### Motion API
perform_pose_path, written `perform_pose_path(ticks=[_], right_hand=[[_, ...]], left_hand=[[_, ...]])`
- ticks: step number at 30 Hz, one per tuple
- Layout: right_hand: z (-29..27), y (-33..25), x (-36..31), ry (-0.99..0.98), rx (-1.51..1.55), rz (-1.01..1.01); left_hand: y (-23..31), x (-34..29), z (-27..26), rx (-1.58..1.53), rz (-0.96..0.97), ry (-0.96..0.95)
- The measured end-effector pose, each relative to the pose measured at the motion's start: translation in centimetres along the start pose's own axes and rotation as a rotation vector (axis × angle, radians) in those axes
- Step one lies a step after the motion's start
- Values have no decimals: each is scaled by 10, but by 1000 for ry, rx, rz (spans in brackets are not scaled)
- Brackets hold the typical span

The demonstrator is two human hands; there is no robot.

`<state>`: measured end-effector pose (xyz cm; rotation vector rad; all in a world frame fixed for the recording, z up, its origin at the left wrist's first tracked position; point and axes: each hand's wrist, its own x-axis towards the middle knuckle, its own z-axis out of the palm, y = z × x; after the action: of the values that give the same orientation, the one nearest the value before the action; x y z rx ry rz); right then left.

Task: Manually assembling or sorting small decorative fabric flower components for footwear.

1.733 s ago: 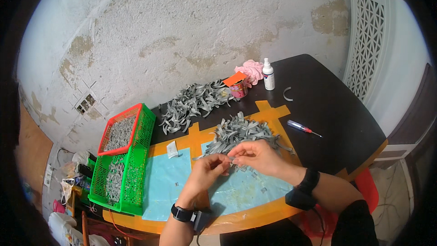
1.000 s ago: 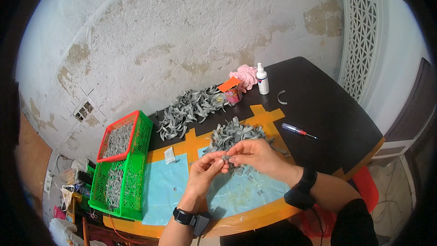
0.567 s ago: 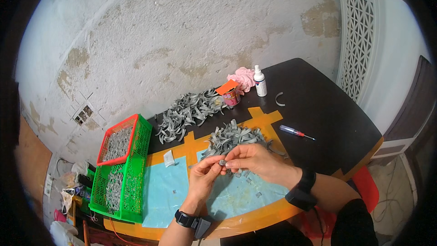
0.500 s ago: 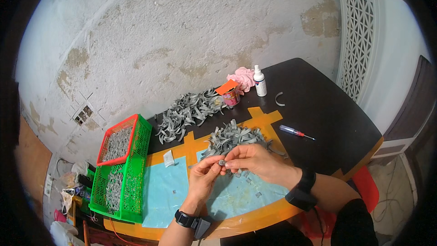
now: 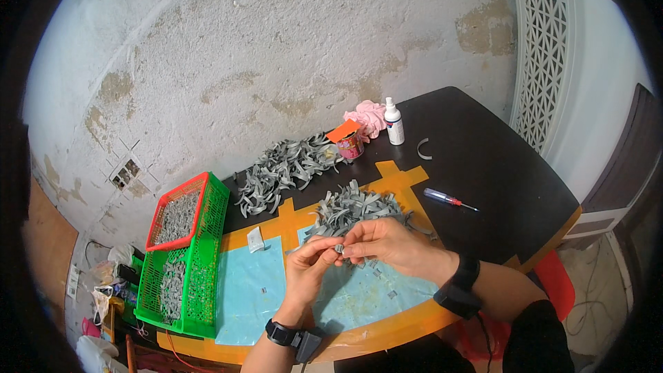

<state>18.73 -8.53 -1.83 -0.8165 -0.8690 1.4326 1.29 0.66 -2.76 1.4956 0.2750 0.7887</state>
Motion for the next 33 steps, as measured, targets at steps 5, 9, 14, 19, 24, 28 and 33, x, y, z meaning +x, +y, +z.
perform_pose_path(ticks=[5, 9, 14, 19, 24, 28, 33], right_hand=[[1, -3, -1, -8, -28, 4], [-2, -5, -1, 1, -46, -7], [-1, -8, -1, -18, -77, 0], [-3, -5, 1, -19, -123, -47], [-3, -9, 2, -52, -179, -67], [-5, -6, 3, -68, -250, -85], [-14, -13, 7, -85, -319, -95]], left_hand=[[1, 0, -1, 32, -3, -26], [1, 1, 0, 65, -7, -39], [2, -1, 0, 105, -1, -44], [7, 0, 0, 295, -53, -194], [10, 0, -3, -13, -211, -142], [6, 1, -5, -49, -325, -109], [8, 2, -7, -161, -336, -33]])
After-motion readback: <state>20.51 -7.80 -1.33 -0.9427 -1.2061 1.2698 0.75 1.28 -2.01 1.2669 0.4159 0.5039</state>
